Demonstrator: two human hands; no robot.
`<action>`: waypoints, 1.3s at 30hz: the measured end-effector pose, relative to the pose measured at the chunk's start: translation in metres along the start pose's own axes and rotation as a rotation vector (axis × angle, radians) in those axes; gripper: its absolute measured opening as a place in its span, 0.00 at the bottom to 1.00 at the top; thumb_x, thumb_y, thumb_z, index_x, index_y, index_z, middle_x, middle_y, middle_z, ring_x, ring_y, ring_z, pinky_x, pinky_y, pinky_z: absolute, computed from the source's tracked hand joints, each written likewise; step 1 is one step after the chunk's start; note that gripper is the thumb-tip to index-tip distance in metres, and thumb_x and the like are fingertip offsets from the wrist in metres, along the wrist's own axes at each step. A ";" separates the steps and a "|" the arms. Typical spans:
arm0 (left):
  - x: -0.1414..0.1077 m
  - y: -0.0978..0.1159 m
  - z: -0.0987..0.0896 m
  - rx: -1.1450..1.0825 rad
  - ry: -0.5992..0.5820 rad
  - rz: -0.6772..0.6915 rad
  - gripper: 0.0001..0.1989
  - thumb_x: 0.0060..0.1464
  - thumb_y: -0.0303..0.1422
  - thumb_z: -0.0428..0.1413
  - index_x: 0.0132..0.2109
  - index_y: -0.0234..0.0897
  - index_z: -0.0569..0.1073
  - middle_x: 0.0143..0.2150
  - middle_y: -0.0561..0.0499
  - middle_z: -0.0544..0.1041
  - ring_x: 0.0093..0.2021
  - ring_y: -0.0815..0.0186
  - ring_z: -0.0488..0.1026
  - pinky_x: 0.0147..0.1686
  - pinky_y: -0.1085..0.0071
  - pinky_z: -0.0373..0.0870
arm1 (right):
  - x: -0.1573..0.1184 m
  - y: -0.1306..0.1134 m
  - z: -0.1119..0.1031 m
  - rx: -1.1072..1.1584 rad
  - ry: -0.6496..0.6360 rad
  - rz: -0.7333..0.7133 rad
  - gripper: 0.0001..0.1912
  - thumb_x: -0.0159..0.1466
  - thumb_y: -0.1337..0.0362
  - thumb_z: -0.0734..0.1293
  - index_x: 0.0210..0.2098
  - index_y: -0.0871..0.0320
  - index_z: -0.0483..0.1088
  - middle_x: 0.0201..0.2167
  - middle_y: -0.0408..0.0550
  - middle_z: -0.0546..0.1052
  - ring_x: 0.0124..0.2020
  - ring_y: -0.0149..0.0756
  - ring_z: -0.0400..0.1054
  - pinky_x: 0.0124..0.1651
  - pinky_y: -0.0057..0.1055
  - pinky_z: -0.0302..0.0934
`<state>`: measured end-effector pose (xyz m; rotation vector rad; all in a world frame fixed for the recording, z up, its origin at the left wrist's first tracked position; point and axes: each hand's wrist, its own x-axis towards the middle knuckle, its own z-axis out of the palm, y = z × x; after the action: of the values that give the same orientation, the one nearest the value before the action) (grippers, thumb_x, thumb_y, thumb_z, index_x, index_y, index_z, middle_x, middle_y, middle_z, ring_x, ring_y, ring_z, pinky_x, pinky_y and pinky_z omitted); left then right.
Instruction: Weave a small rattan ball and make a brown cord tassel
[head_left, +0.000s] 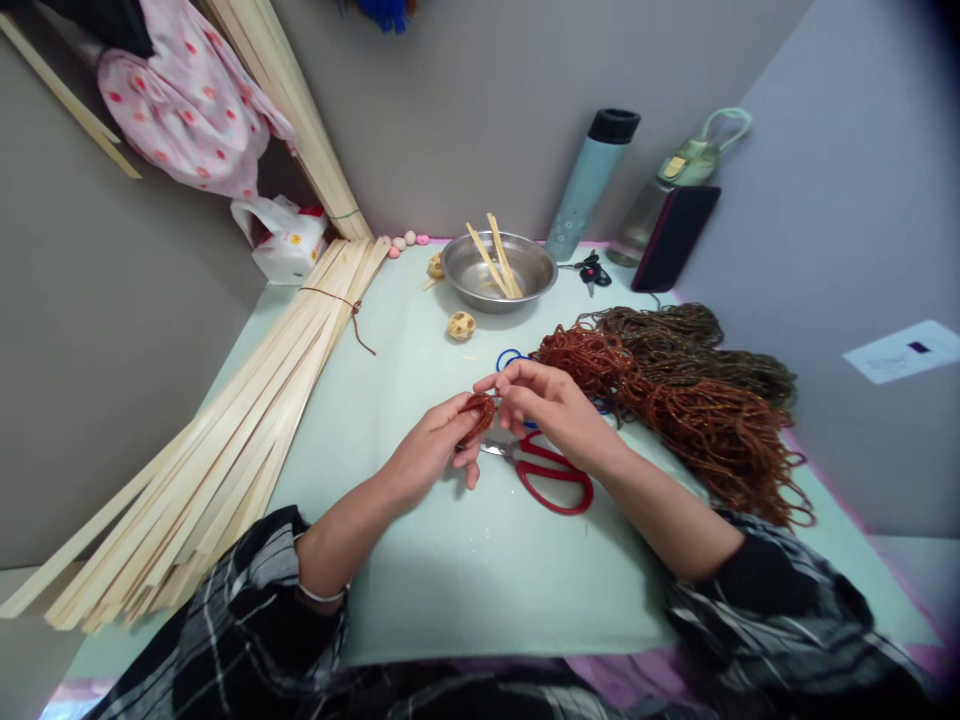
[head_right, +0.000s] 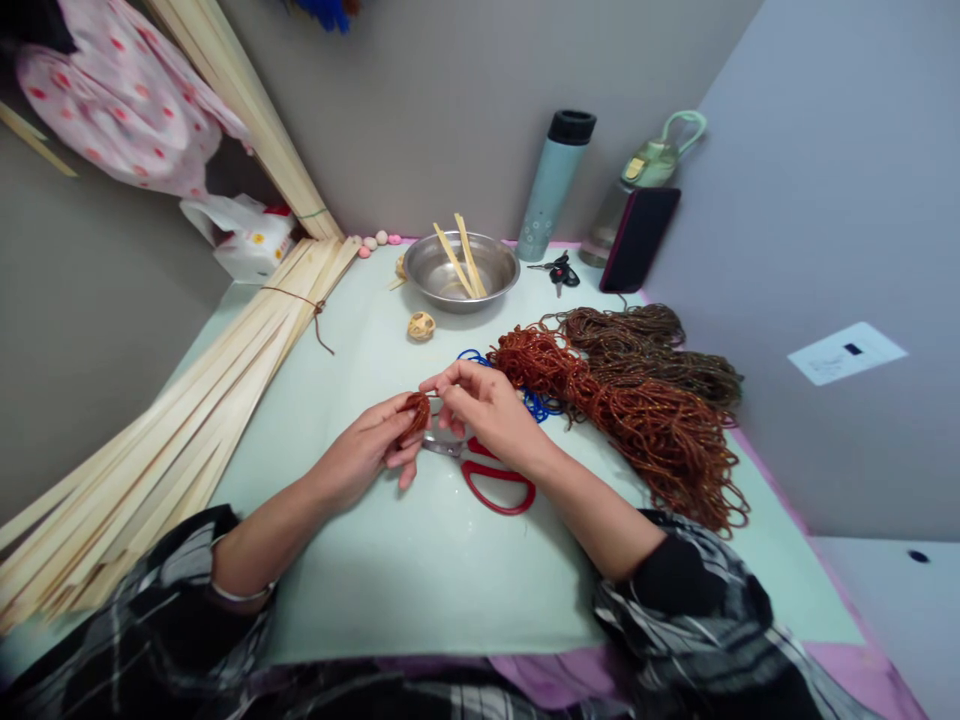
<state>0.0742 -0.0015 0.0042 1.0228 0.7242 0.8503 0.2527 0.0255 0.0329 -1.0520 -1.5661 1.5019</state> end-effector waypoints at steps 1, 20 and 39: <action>0.000 0.000 0.000 -0.014 -0.010 0.003 0.09 0.64 0.37 0.51 0.38 0.37 0.68 0.28 0.58 0.58 0.20 0.76 0.55 0.19 0.75 0.72 | -0.001 0.001 0.002 -0.027 -0.024 -0.002 0.08 0.68 0.58 0.64 0.36 0.55 0.67 0.25 0.43 0.73 0.25 0.33 0.67 0.27 0.29 0.61; -0.003 0.009 0.000 -0.185 -0.028 -0.098 0.14 0.64 0.36 0.46 0.37 0.32 0.72 0.27 0.57 0.56 0.20 0.75 0.53 0.18 0.75 0.72 | 0.003 -0.001 -0.009 -0.114 0.019 -0.100 0.08 0.66 0.65 0.63 0.41 0.60 0.72 0.27 0.40 0.71 0.24 0.27 0.64 0.29 0.27 0.60; -0.001 0.007 0.000 0.220 0.051 -0.099 0.11 0.61 0.32 0.45 0.29 0.40 0.59 0.21 0.61 0.53 0.17 0.73 0.56 0.18 0.73 0.72 | 0.000 0.001 -0.015 -0.155 -0.306 0.062 0.16 0.66 0.63 0.68 0.52 0.59 0.68 0.28 0.41 0.73 0.28 0.30 0.67 0.32 0.28 0.61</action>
<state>0.0720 0.0001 0.0109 1.1541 0.9197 0.7240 0.2663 0.0314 0.0330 -0.9983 -1.9024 1.6659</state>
